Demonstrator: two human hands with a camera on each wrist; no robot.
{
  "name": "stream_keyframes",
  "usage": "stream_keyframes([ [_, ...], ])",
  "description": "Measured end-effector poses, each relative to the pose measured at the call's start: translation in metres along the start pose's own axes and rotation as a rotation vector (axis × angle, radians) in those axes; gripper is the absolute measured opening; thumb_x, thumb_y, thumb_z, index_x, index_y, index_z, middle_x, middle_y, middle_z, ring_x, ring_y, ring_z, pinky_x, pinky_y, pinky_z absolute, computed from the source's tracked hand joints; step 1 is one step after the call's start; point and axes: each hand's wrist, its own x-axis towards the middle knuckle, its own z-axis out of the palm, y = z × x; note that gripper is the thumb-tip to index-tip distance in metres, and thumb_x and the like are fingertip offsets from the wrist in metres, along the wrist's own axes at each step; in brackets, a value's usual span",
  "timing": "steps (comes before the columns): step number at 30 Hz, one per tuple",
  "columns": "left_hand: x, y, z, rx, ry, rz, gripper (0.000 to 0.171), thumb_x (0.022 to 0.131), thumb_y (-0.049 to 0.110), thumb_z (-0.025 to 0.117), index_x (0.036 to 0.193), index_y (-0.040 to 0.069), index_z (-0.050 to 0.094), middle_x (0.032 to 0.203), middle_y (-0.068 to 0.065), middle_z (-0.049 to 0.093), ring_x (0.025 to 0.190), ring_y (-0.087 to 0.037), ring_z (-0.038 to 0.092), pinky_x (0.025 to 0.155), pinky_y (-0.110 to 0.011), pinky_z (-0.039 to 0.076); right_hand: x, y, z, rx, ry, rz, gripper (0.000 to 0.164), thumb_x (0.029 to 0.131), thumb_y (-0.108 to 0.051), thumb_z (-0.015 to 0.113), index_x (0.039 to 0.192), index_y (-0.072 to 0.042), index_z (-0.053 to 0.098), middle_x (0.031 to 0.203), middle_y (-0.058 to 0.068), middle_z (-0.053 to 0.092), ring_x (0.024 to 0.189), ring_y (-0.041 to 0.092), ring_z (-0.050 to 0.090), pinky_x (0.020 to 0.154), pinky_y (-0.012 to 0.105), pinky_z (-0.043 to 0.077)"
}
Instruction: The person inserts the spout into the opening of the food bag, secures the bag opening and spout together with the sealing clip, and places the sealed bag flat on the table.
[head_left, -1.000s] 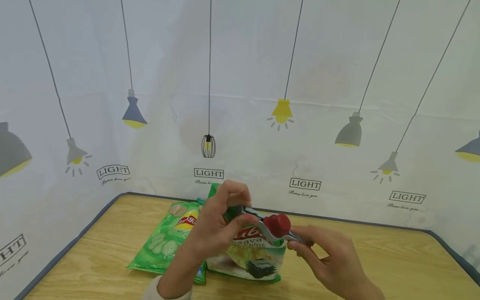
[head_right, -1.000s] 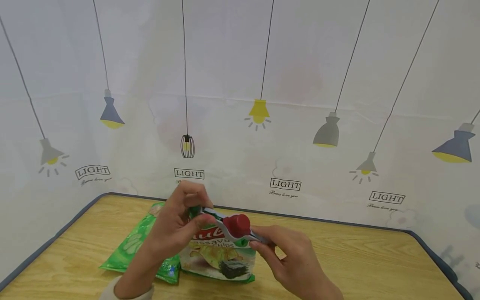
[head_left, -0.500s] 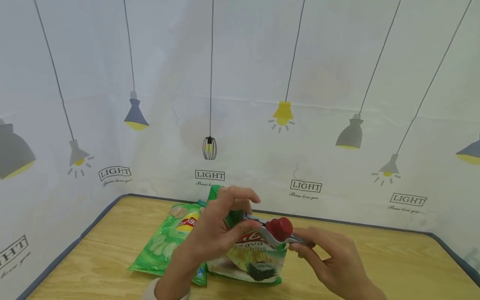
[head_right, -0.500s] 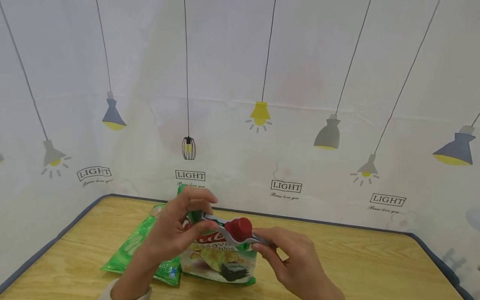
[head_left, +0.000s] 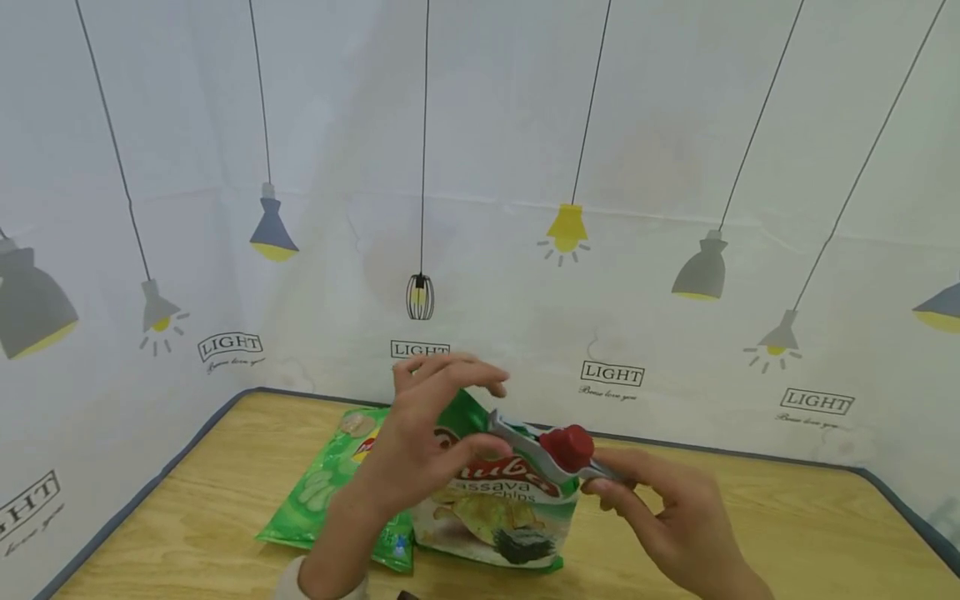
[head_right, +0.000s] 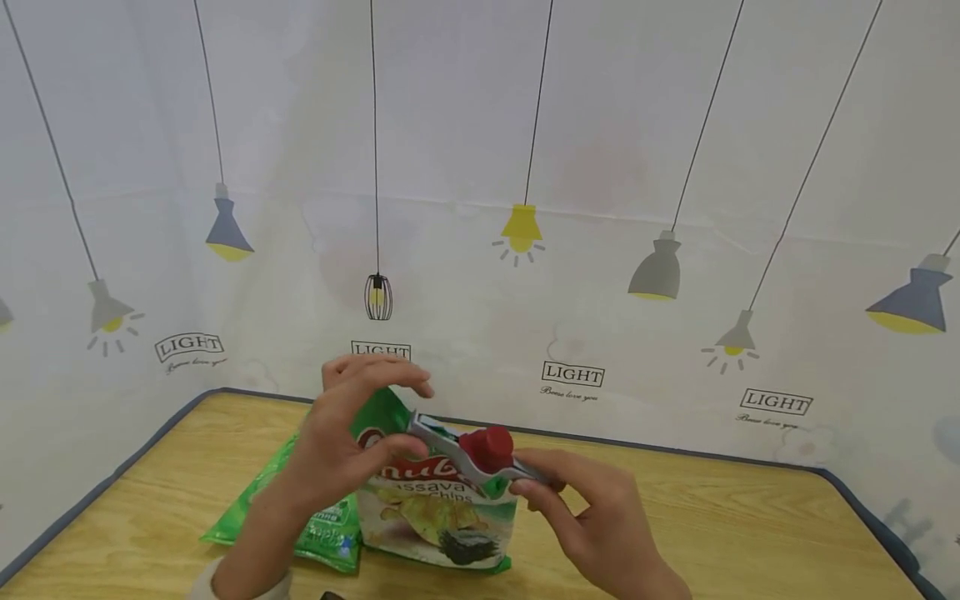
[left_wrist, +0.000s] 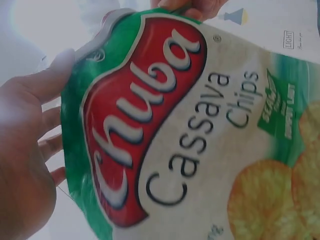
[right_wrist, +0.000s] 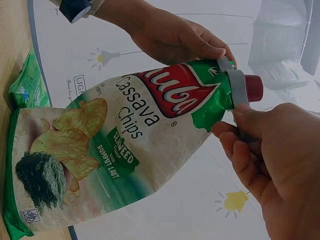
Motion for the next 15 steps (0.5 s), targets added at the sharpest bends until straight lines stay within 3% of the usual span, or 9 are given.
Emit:
stream_keyframes([
  [4,-0.002,-0.004,-0.003,0.028,0.025,-0.024,0.056,0.086,0.047,0.060,0.124,0.006,0.055,0.118,-0.005,0.059,0.116,-0.023,0.049,0.088,-0.048,0.022,-0.004,0.001,-0.005,0.066,-0.022,0.112,0.033,0.082,0.012,0.067,0.112,-0.001,0.067,0.085,0.003,0.070,0.063,0.003,0.058,0.053,0.018,0.048],
  [7,-0.006,-0.007,-0.003,0.046,0.046,-0.079,0.059,0.087,0.045,0.061,0.129,0.005,0.052,0.127,-0.008,0.055,0.120,-0.025,0.046,0.094,-0.052,0.025,-0.004,0.000,-0.009,0.113,-0.021,0.176,0.037,0.080,0.019,0.063,0.112,0.000,0.066,0.082,0.003,0.069,0.063,0.006,0.059,0.053,0.021,0.048],
  [11,-0.017,-0.011,-0.002,0.070,0.024,-0.218,0.069,0.086,0.047,0.061,0.141,0.010,0.042,0.137,-0.007,0.047,0.127,-0.024,0.040,0.099,-0.057,0.027,-0.004,0.000,-0.014,0.164,-0.010,0.247,0.036,0.083,0.022,0.057,0.113,0.002,0.066,0.082,0.004,0.069,0.062,0.011,0.059,0.053,0.024,0.048],
  [15,-0.030,-0.013,-0.003,0.037,-0.084,-0.395,0.087,0.084,0.048,0.064,0.152,0.021,0.016,0.147,-0.011,0.034,0.131,-0.029,0.036,0.096,-0.058,0.033,-0.003,0.001,-0.018,0.098,0.001,0.280,0.035,0.085,0.019,0.058,0.111,-0.001,0.066,0.082,0.000,0.068,0.064,0.011,0.059,0.055,0.024,0.049],
])
